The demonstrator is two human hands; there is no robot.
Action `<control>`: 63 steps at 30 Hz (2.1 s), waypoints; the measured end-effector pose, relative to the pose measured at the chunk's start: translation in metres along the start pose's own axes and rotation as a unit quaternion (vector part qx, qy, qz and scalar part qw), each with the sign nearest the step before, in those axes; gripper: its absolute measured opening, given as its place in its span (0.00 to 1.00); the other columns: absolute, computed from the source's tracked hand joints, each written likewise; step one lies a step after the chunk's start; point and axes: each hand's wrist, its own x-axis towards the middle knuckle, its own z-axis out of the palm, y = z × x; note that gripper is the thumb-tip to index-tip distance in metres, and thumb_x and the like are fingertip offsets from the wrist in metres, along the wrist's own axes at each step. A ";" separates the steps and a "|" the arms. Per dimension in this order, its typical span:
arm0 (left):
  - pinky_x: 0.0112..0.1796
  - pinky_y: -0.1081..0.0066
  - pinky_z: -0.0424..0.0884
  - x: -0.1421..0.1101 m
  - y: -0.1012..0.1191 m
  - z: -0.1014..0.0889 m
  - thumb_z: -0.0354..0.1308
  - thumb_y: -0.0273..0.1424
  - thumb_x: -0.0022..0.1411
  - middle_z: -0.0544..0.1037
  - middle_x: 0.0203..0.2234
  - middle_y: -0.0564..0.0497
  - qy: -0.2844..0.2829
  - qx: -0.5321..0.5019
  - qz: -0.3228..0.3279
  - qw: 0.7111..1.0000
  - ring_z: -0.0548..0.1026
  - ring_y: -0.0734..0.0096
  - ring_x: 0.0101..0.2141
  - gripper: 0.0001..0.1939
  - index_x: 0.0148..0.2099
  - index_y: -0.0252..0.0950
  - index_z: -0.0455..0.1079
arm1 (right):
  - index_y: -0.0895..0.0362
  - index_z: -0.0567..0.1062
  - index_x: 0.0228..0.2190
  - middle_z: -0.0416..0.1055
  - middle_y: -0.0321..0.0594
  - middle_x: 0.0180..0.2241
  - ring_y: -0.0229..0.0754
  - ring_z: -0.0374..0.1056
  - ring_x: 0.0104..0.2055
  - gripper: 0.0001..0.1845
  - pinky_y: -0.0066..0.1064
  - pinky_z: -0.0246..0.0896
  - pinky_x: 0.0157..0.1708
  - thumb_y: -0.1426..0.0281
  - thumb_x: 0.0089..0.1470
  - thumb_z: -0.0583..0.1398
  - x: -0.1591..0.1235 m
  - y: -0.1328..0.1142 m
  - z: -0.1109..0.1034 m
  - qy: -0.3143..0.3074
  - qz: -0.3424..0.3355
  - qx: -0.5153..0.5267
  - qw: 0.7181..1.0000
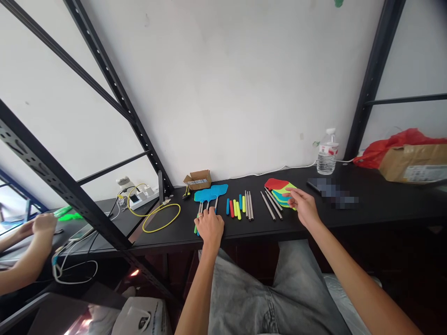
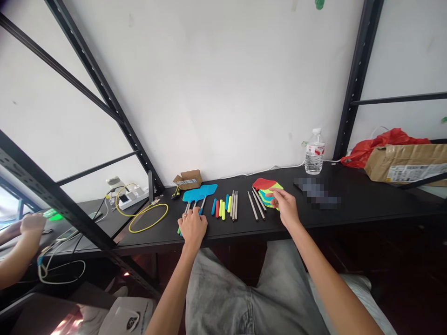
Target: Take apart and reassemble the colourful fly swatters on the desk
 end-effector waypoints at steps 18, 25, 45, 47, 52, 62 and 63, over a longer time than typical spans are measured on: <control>0.56 0.41 0.55 0.004 -0.003 0.013 0.43 0.28 0.66 0.65 0.62 0.43 -0.091 0.013 -0.017 0.996 0.58 0.43 0.63 0.25 0.63 0.43 0.63 | 0.58 0.80 0.34 0.77 0.44 0.30 0.35 0.63 0.23 0.16 0.25 0.57 0.19 0.60 0.45 0.67 -0.001 -0.001 0.000 0.000 -0.003 -0.012 1.000; 0.55 0.44 0.59 0.004 -0.002 0.007 0.42 0.27 0.66 0.67 0.61 0.43 -0.070 0.009 -0.022 0.997 0.60 0.46 0.62 0.23 0.59 0.41 0.67 | 0.58 0.80 0.34 0.77 0.44 0.30 0.34 0.63 0.22 0.17 0.25 0.57 0.19 0.59 0.44 0.67 0.000 -0.001 0.000 -0.004 -0.002 -0.009 1.000; 0.59 0.47 0.53 0.013 0.011 -0.008 0.48 0.27 0.63 0.72 0.54 0.40 -0.032 0.002 0.028 0.999 0.64 0.47 0.58 0.17 0.45 0.37 0.78 | 0.57 0.80 0.34 0.77 0.43 0.30 0.35 0.63 0.22 0.18 0.27 0.56 0.20 0.58 0.44 0.67 0.001 0.002 -0.001 -0.008 -0.004 -0.017 1.000; 0.53 0.55 0.63 0.017 0.019 -0.009 0.48 0.32 0.65 0.75 0.49 0.40 -0.046 -0.043 0.045 0.997 0.69 0.51 0.53 0.18 0.49 0.37 0.76 | 0.57 0.80 0.34 0.77 0.43 0.30 0.35 0.63 0.23 0.17 0.27 0.57 0.21 0.59 0.44 0.67 0.001 0.003 -0.002 -0.009 -0.003 -0.014 1.000; 0.40 0.67 0.67 0.024 0.036 0.005 0.50 0.39 0.66 0.77 0.43 0.41 -0.106 -0.105 0.044 0.988 0.74 0.56 0.45 0.18 0.50 0.37 0.73 | 0.57 0.80 0.35 0.77 0.43 0.30 0.35 0.63 0.23 0.17 0.27 0.56 0.20 0.59 0.44 0.67 0.002 0.005 -0.004 -0.011 -0.002 -0.020 1.000; 0.35 0.71 0.66 0.028 0.029 0.016 0.51 0.42 0.66 0.80 0.42 0.41 -0.165 -0.169 -0.001 0.972 0.77 0.60 0.42 0.23 0.57 0.35 0.69 | 0.57 0.80 0.36 0.77 0.44 0.31 0.38 0.66 0.24 0.16 0.27 0.58 0.21 0.59 0.49 0.64 0.000 0.008 -0.002 -0.029 -0.046 -0.119 0.991; 0.35 0.71 0.66 0.029 0.028 0.016 0.51 0.42 0.66 0.80 0.42 0.41 -0.167 -0.171 -0.001 0.971 0.77 0.60 0.41 0.22 0.56 0.35 0.70 | 0.57 0.80 0.36 0.78 0.44 0.31 0.39 0.67 0.25 0.17 0.27 0.59 0.21 0.58 0.49 0.63 -0.001 0.007 -0.001 -0.035 -0.056 -0.148 0.987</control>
